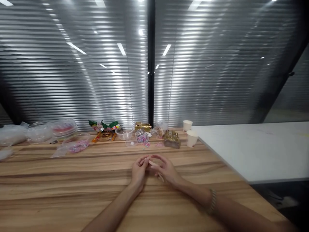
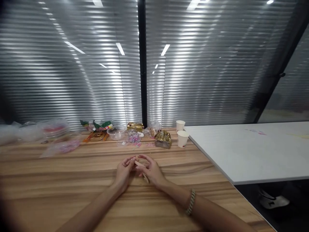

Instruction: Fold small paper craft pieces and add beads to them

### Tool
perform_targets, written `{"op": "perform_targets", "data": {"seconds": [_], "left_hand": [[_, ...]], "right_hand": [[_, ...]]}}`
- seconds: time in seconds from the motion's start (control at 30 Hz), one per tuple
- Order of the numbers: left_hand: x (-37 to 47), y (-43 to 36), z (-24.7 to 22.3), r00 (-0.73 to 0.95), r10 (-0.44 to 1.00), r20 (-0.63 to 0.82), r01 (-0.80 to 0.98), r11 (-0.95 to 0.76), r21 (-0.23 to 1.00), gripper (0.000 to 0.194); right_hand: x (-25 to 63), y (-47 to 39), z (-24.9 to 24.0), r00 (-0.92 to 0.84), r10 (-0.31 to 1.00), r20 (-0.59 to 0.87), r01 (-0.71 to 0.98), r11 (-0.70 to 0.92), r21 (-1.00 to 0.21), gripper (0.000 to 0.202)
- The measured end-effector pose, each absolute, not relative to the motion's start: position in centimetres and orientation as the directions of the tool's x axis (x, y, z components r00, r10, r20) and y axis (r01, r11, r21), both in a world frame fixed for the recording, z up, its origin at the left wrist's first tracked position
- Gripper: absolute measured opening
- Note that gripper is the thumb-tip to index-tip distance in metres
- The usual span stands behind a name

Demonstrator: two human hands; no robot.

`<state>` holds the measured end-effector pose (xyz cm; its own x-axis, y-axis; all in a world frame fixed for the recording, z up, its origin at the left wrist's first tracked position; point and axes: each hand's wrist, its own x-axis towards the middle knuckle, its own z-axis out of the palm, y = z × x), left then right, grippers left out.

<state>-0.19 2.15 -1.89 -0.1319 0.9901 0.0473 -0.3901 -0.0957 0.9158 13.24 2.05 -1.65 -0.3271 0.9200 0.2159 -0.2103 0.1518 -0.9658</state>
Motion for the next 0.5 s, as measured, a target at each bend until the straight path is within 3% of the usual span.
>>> {"op": "perform_targets", "data": {"seconds": [0.13,0.23,0.3,0.5], "left_hand": [[-0.7,2.4,-2.0,-0.419,0.905,0.079,-0.303,-0.222,0.927,0.038],[-1.2,2.3,-1.9,-0.491,0.865,0.100,-0.240,-0.245,0.940,0.038],[-1.1,2.0,-1.7,-0.428,0.898,0.097,-0.238,-0.216,0.947,0.038],[-0.1,0.9,-1.0,0.023,1.000,0.011,-0.240,-0.005,0.971,0.046]], "right_hand": [[14.2,2.5,-1.8,-0.215,0.971,0.109,-0.165,0.074,-0.984,0.036],[14.5,2.9,-1.8,-0.138,0.986,0.091,-0.105,0.077,-0.991,0.036],[14.6,2.9,-1.6,-0.112,0.989,0.098,-0.104,0.086,-0.991,0.040],[14.5,2.5,-1.4,-0.177,0.978,0.115,-0.124,0.094,-0.988,0.042]]}}
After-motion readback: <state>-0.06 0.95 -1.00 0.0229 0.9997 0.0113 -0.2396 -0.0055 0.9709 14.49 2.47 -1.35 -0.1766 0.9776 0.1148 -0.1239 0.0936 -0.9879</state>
